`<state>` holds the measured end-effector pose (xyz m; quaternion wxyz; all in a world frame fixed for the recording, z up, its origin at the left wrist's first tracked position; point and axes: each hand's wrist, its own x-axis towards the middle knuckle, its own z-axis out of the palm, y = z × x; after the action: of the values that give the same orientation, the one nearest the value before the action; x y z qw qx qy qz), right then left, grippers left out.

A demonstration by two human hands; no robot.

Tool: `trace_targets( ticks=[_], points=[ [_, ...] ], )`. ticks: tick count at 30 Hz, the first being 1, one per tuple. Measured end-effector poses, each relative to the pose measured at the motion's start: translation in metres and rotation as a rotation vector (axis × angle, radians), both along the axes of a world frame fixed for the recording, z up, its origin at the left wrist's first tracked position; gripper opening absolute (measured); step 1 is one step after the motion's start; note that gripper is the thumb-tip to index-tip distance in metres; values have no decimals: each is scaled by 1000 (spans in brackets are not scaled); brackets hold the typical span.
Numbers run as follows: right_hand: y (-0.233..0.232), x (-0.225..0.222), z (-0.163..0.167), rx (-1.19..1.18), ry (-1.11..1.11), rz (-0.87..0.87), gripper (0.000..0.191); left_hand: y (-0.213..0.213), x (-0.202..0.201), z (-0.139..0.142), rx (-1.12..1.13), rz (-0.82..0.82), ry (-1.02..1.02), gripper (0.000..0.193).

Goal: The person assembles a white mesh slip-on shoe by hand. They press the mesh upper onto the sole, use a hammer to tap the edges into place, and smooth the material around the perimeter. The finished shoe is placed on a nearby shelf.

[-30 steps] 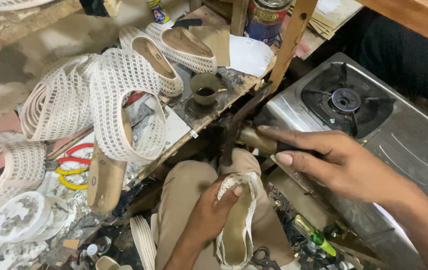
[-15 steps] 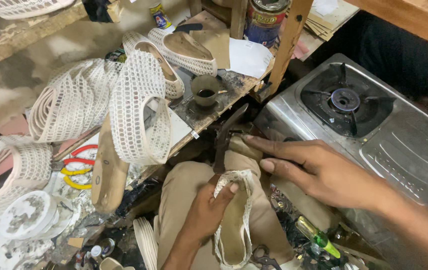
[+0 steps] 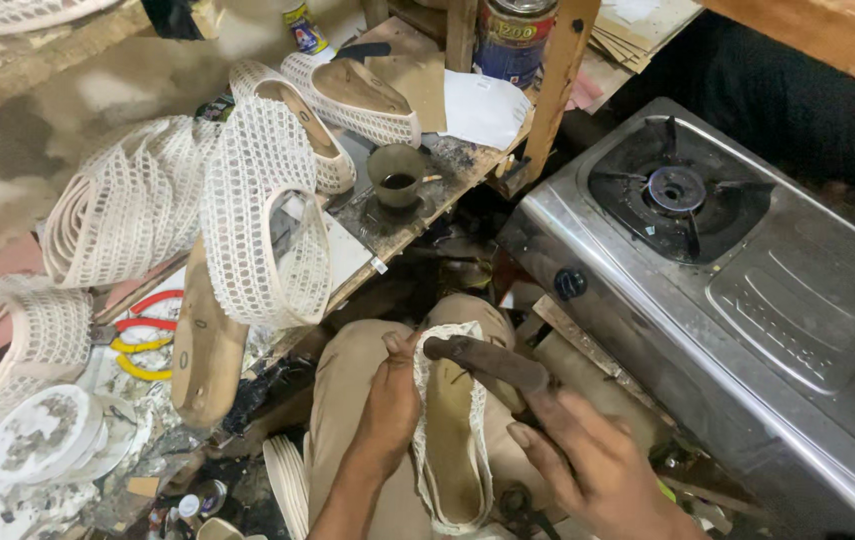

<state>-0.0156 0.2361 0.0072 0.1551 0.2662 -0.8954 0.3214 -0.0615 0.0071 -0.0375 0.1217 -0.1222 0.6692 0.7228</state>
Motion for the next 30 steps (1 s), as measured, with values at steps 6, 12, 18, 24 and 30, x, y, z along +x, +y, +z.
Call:
trace_targets(
  ticks=[6,12,18,24,30],
  points=[
    [-5,14,-20,20,-307,-86,36,1,2,3,26,30,23,83],
    [-3,45,-59,-436,-127,-60,35,-5,4,46,-72,27,245,63],
    [-32,50,-75,-409,-477,9,33,-43,33,131,-201,75,907,65],
    [-21,50,-38,-420,-494,27,31,-31,36,132,-432,133,919,83],
    [-57,45,-60,-419,-424,119,30,-28,40,131,-436,128,880,96]
  ],
)
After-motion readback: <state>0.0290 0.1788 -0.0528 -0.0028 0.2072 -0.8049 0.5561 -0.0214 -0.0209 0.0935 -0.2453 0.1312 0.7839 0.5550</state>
